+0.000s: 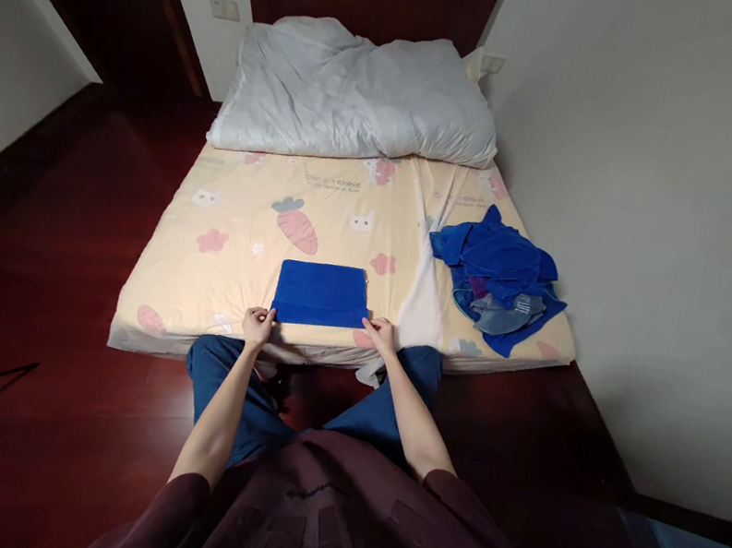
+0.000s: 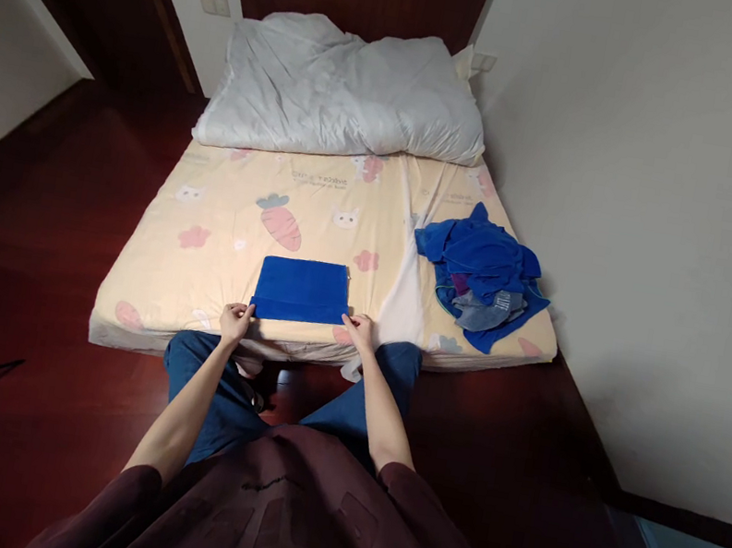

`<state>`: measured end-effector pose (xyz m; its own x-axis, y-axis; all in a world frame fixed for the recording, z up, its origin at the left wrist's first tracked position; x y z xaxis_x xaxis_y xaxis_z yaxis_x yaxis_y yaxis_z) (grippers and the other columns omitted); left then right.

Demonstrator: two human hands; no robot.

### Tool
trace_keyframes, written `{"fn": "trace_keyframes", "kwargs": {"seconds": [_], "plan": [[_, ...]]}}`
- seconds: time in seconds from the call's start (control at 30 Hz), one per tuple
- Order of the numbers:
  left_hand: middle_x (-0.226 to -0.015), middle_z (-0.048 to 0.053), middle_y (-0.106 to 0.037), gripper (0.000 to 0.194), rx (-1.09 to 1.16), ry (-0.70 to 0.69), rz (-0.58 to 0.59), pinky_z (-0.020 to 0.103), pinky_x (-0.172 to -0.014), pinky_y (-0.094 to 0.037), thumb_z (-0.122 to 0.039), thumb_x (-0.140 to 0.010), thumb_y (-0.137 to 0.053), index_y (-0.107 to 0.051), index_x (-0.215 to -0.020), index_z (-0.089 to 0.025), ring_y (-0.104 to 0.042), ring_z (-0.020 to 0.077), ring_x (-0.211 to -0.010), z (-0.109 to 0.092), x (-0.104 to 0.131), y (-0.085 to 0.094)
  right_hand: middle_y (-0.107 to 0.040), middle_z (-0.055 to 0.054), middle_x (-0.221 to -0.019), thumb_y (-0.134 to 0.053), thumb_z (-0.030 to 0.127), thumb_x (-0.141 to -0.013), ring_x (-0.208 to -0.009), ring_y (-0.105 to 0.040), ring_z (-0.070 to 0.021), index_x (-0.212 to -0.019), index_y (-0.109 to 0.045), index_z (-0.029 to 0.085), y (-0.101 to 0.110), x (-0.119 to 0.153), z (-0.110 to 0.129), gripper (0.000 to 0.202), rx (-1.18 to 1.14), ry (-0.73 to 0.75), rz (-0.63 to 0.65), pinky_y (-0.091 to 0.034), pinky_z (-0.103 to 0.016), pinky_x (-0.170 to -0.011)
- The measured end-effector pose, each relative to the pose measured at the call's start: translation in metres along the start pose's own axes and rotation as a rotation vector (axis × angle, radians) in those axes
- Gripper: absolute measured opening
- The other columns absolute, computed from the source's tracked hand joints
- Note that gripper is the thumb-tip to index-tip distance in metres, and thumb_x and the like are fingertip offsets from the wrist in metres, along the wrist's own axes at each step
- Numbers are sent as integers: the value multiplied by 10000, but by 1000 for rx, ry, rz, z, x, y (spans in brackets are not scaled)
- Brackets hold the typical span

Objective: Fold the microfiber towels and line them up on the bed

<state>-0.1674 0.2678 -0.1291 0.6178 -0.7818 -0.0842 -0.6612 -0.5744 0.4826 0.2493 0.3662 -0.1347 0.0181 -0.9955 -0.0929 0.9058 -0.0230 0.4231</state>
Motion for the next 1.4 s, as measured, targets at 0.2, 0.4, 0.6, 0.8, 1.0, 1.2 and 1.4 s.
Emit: {"fn": "trace_keyframes", "kwargs": {"seconds": [0.2,0.4,0.6,0.8,1.0,1.2,1.4], "plan": [[-1357,197,-548,333,-147,-328,105,542,-1150,-407,-302,-892,-632,-612,-1199,-177,-516,341,-1326,-52,22,3,-665,-153,-1195,-602,357,-857,-1008,-652,-266,-1235,-649,180,24,31,28,419,161,117,-217,-549,-443,-953],[-1576,124,-466,523,-290,-595,483,545,-1247,-300,-177,-904,-523,-555,-1426,-205,-329,314,-1526,-73,53,-33,-546,-66,-1519,-531,197,-936,-1420,-480,-285,-1440,-583,273,-23,60,80,512,324,405,168,-344,-509,-1224],[-1583,155,-458,651,-364,-554,492,537,-1249,-295,-109,-830,-481,-525,-1478,-143,-334,321,-1527,-59,42,-50,-438,-49,-1612,-489,122,-914,-1534,-340,-249,-1549,-467,239,-48,41,72,646,407,430,250,-239,-514,-1286],[-1544,147,-512,667,-384,-538,480,554,-1250,-277,-49,-823,-418,-554,-1464,-174,-381,308,-1504,-58,30,-55,-503,-67,-1562,-497,64,-861,-1501,-405,-253,-1493,-545,213,-51,26,49,652,464,372,273,-340,-497,-1235],[-1462,193,-583,595,-429,-556,489,606,-1232,-274,-53,-867,-394,-609,-1411,-167,-472,335,-1438,-67,19,-58,-591,-77,-1476,-511,-35,-759,-1435,-500,-269,-1414,-632,223,-51,11,50,714,483,328,266,-403,-512,-1185],[-1473,142,-586,604,-418,-562,522,585,-1235,-293,-47,-871,-396,-630,-1399,-222,-484,317,-1432,-49,44,-35,-620,-36,-1448,-520,17,-803,-1406,-536,-255,-1366,-672,273,-39,42,46,637,393,355,331,-425,-521,-1187],[-1474,68,-595,696,-299,-481,546,500,-1192,-426,-1,-772,-439,-639,-1392,-246,-473,273,-1445,-33,49,-27,-656,-26,-1408,-447,-25,-780,-1380,-554,-203,-1322,-702,254,-30,54,40,661,251,307,272,-436,-458,-1201]]}}
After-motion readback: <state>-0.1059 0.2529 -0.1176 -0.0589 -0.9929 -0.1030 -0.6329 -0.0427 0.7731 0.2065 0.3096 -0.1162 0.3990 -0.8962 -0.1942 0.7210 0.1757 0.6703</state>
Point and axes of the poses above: each hand's wrist, its own x-axis away from the middle knuckle, its own y-axis out of the back of the hand, z = x × y, the point moved 9 cm from there along -x, towards the middle knuckle
